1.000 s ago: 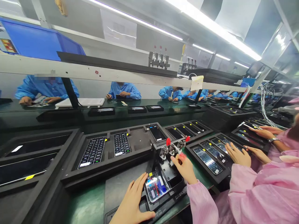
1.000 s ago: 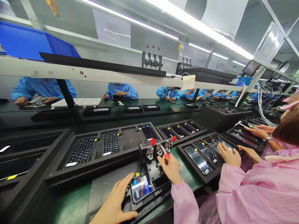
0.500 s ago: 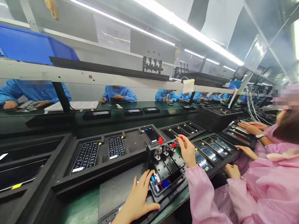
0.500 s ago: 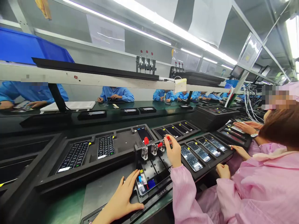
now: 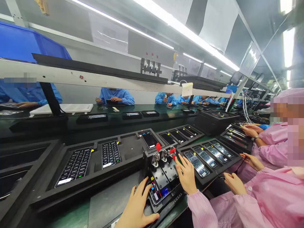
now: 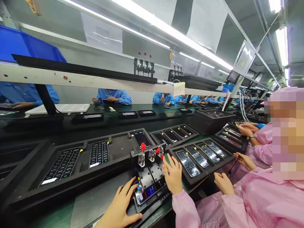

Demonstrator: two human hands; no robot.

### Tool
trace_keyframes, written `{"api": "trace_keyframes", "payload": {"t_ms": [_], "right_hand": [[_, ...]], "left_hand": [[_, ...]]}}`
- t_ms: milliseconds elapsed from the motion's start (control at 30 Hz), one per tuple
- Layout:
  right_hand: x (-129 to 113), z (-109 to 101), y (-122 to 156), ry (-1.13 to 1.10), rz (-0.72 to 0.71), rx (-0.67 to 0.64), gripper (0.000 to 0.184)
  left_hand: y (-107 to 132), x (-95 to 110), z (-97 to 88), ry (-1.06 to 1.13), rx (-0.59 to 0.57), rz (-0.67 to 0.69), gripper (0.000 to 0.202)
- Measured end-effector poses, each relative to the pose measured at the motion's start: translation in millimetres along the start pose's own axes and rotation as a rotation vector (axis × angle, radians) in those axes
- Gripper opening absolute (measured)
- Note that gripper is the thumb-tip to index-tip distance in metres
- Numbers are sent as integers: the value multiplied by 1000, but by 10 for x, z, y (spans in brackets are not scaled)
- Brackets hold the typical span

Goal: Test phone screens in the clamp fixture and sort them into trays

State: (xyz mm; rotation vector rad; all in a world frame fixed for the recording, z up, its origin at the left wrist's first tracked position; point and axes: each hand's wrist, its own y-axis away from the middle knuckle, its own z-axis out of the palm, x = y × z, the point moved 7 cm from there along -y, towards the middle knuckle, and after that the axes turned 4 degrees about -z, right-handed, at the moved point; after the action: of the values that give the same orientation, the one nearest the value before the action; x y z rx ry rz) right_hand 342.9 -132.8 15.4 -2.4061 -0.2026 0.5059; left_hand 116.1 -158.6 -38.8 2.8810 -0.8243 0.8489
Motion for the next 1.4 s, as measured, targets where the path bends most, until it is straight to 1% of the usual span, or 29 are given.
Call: {"api": "trace_keyframes", "payload": {"t_ms": [33, 100, 200, 267, 333, 400, 467, 733, 867, 1400], "right_hand": [[0, 2, 8, -61, 3, 1, 36], [21, -9, 26, -216, 43, 49, 39], [123, 15, 21, -440, 217, 140, 38], [160, 100, -32, -549, 316, 111, 36], [147, 191, -113, -609, 344, 34, 34], [122, 249, -179, -625, 333, -27, 35], [113, 280, -205, -630, 329, -61, 37], [141, 327, -165, -621, 351, -111, 37], [150, 336, -166, -614, 369, -119, 38], [158, 342, -160, -619, 387, -98, 41]], "left_hand": [[2, -2, 0, -4, 6, -1, 80], [4, -4, -5, -6, 17, -4, 84], [-2, 7, -23, -6, 27, -2, 92], [-7, 17, -33, -6, 30, 3, 95], [-8, 20, -36, -8, 35, 8, 96], [-5, 14, -30, -8, 42, 12, 97], [0, 7, -18, -6, 46, 19, 98], [8, 12, -20, 18, 55, 26, 98], [7, 7, -16, 19, 44, 2, 100], [7, -17, 6, 32, 34, 11, 100]]}}
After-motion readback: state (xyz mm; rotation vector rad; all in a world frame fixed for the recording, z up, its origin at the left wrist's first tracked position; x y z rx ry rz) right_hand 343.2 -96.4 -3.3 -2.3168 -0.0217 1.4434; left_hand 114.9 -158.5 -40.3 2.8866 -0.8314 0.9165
